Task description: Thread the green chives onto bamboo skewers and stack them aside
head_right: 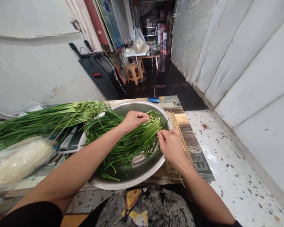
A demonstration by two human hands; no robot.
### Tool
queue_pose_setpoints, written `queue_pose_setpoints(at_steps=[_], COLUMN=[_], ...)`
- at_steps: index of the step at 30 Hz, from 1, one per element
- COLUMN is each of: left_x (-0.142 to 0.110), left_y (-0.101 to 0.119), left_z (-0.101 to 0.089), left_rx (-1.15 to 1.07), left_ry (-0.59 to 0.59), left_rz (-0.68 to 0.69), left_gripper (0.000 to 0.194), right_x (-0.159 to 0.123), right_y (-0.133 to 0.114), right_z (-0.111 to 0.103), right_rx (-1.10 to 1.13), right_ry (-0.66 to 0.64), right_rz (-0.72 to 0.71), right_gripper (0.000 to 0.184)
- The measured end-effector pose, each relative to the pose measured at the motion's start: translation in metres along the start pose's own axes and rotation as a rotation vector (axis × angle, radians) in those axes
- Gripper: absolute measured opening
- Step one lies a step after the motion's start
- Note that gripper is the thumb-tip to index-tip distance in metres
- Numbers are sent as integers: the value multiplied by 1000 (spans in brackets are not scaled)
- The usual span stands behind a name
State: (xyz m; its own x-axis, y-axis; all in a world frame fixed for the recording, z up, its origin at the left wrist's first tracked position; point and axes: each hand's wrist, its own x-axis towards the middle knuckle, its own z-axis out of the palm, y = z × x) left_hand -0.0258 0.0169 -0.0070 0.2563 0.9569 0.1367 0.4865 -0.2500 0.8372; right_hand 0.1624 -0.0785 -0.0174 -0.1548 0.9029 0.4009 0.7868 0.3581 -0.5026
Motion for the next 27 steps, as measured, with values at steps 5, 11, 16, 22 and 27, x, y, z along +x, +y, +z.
queue_pose_setpoints(at_steps=[5,11,16,22,27], left_x=[-3,-4,-3,-2,-2], left_y=[9,14,11,6,9], left_z=[5,6,7,6,7], left_rx=[-123,-217,-297,-411,-368], left_ry=[72,76,45,-21,63], left_rz=[-62,-126,-151,-158,-229], left_gripper=[22,21,22,25,22], right_x=[0,0,0,0,0], right_y=[1,1,1,1,1], right_z=[0,0,0,1,0], right_rx=[-2,-15,-7,1,-6], right_ry=[-1,-1,-4,13,18], right_rz=[-29,-35,-24,-16,-26], right_gripper=[28,29,30,28,29])
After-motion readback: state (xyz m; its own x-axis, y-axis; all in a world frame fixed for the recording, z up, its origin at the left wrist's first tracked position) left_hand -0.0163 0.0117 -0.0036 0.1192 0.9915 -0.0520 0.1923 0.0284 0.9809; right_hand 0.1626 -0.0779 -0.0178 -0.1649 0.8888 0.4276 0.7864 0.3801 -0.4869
